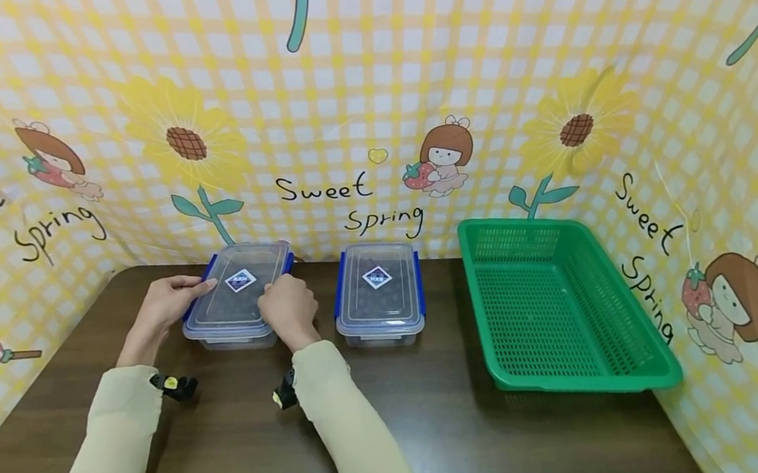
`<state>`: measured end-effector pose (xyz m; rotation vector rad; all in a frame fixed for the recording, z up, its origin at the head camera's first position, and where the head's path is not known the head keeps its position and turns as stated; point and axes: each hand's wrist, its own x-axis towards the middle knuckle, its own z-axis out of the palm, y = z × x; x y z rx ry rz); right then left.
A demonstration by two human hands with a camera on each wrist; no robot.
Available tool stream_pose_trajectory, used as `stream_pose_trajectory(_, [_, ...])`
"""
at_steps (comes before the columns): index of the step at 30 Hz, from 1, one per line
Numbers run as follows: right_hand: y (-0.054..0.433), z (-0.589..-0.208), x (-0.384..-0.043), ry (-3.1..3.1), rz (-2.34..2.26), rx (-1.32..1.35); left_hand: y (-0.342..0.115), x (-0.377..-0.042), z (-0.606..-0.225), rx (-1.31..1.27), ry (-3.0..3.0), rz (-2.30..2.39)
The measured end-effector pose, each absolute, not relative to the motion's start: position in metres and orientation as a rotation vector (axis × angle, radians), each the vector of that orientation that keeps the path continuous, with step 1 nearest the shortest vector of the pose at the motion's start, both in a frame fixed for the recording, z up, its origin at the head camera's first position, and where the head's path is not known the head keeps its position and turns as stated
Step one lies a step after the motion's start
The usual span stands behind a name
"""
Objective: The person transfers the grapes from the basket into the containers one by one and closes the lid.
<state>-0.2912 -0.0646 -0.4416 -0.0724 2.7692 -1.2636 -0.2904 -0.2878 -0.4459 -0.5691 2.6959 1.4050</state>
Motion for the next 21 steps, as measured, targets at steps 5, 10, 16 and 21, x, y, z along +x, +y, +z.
stream_pose_trajectory(5, [-0.068,-0.444,-0.285,2.816,-1.256,-0.067,-0.288,-0.288,-0.451,-0.577,2.711,1.404])
stream_pose_trajectory(10, [-0.067,-0.447,-0.281,2.766,-1.300,-0.075,-0.289,-0.287,-0.459,-0.590,2.794,1.410])
stream_pose_trajectory(16, [-0.049,-0.429,-0.275,2.759,-1.410,-0.221,-0.293,-0.281,-0.466,-0.591,2.927,1.411])
stream_pose_trajectory(21, [-0.015,-0.388,-0.280,2.640,-1.720,-0.324,-0.302,-0.275,-0.452,-0.588,3.008,1.435])
